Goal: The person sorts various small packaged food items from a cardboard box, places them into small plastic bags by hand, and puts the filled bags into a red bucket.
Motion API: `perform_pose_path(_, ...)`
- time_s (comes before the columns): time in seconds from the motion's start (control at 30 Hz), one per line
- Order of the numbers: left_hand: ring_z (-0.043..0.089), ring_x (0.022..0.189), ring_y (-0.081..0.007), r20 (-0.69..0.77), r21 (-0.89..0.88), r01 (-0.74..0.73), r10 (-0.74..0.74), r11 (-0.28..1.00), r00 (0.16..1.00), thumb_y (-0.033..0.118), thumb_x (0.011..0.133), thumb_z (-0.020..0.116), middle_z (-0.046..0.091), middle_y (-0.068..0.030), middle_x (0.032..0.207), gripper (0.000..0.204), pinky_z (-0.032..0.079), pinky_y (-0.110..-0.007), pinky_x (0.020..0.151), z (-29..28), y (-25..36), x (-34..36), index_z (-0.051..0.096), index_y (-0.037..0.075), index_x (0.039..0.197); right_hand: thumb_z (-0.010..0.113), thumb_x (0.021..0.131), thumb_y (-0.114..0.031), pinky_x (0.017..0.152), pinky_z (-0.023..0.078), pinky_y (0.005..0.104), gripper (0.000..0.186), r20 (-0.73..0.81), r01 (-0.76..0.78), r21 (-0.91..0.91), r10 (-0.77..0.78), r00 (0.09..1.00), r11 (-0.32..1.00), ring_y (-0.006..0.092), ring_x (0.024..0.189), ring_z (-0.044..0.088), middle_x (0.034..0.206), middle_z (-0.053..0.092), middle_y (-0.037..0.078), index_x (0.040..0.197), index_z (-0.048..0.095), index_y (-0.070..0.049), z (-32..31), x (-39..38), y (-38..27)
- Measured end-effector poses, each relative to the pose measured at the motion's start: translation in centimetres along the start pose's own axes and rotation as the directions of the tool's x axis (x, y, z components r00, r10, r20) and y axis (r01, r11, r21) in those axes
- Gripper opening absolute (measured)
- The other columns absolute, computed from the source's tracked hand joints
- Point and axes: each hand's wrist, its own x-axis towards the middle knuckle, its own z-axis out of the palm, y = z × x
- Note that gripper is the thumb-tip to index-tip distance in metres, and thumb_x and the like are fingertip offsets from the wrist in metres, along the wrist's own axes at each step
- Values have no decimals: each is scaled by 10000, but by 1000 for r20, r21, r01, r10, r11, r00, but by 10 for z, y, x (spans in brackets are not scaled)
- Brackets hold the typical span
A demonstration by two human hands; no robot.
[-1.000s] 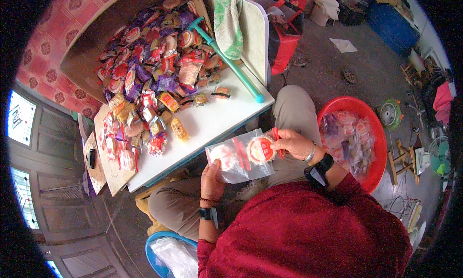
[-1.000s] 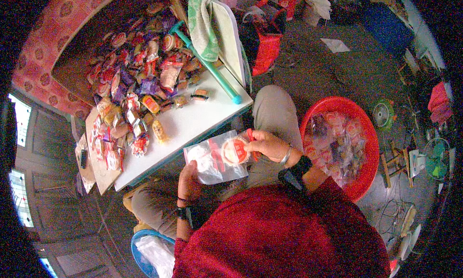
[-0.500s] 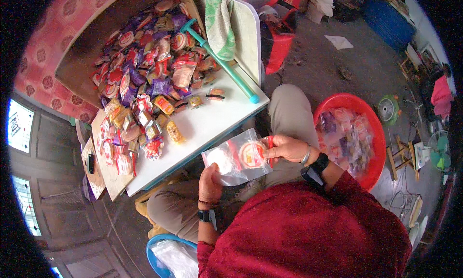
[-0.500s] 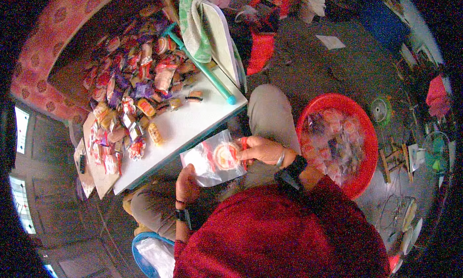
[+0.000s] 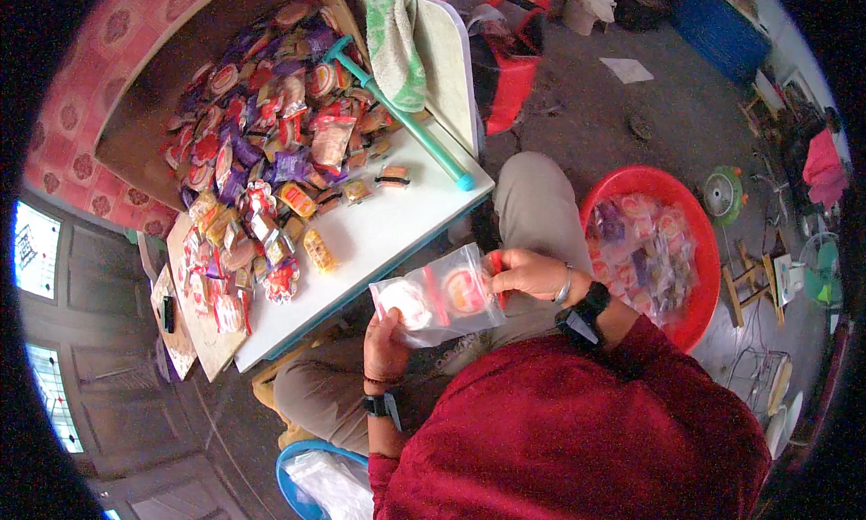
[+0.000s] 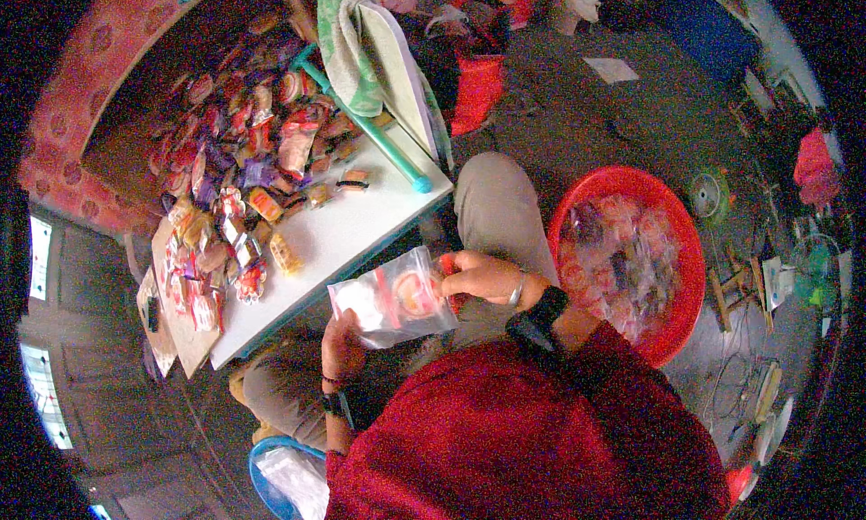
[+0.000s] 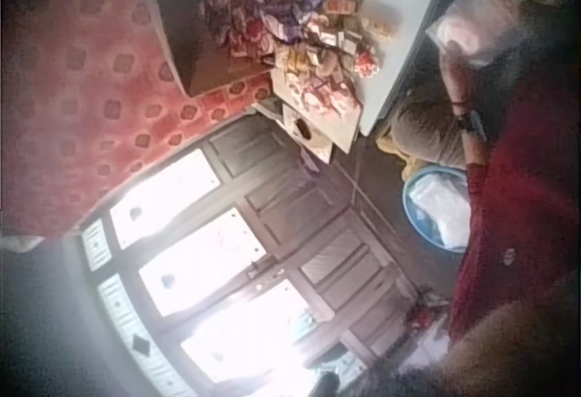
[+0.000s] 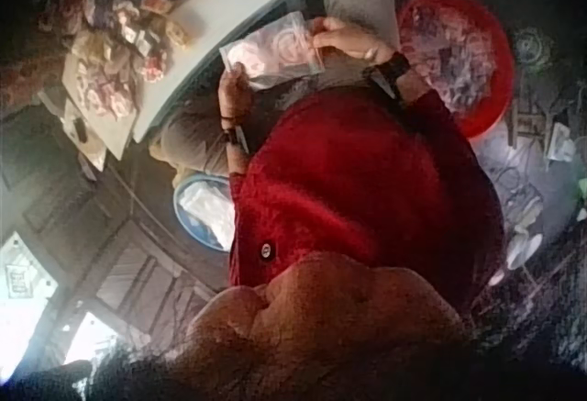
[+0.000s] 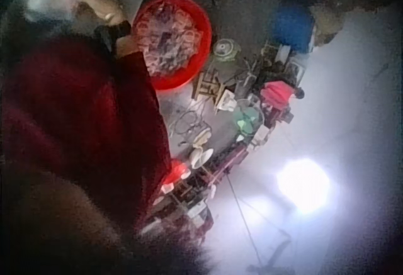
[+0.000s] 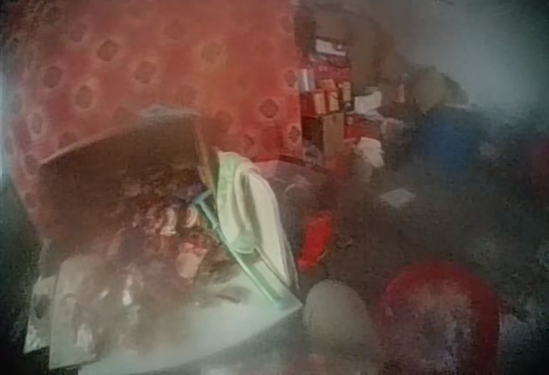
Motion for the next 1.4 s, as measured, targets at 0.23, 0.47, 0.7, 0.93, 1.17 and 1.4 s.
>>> perform_pose_path(0.23, 606, 884, -188, 3, 23, 33, -33, 999, 999, 104, 846, 545, 599, -63, 1031, 304, 496, -303, 777, 20, 3, -5, 507, 43, 1142, 581, 804, -61, 747, 462, 255, 200, 42, 70, 42, -72, 997, 997, 99, 834, 561, 916, 586, 16, 992, 522, -25, 2, 6, 7)
perform_pose_path(0.47, 573, 951, -202, -54, 136, -13, 21, 991, 998, 116, 810, 550, 570, -79, 1097, 422, 466, -346, 824, 16, -2, 0, 444, -1, 1202, 588, 844, -231, 572, 435, 250, 194, -10, 44, 113, -43, 999, 993, 77, 631, 504, 751, 544, -28, 956, 549, -78, 7, 8, -1)
perform_pose_path(0.7, 559, 986, -229, -10, 76, 26, -26, 997, 1000, 173, 813, 600, 532, -102, 1158, 517, 441, -380, 880, 16, -16, 10, 392, 11, 1257, 649, 702, -147, 642, 472, 281, 343, -239, 235, -458, -373, 896, 857, 121, 741, 561, 837, 604, 47, 992, 538, -4, 18, -5, -9)
perform_pose_path(0.93, 558, 835, -149, -22, 156, 124, -122, 980, 992, 274, 937, 408, 563, -58, 1053, 449, 442, -219, 612, 0, -13, 13, 287, 113, 1338, 588, 856, -191, 704, 462, 249, 341, -450, 480, 9, -424, 785, 877, 98, 832, 551, 1020, 574, 29, 1150, 481, -54, -29, -51, -34)
perform_pose_path(1.17, 544, 902, -134, -86, 246, 157, -140, 957, 986, 347, 923, 435, 554, -47, 1109, 499, 428, -240, 735, -6, -14, 12, 315, 109, 1345, 589, 850, -152, 702, 525, 323, 231, -876, 767, 102, -308, 370, 633, 178, 849, 603, 954, 606, 67, 1033, 554, -16, -127, -130, 0)
perform_pose_path(1.4, 537, 905, -131, -80, 276, 203, -188, 939, 979, 325, 916, 460, 546, -46, 1118, 491, 435, -250, 743, -18, -20, 20, 343, 94, 1333, 587, 843, -114, 562, 498, 296, 118, -897, 178, -432, -442, 17, 884, 154, 659, 577, 757, 572, 16, 951, 581, -68, -267, -245, 190)
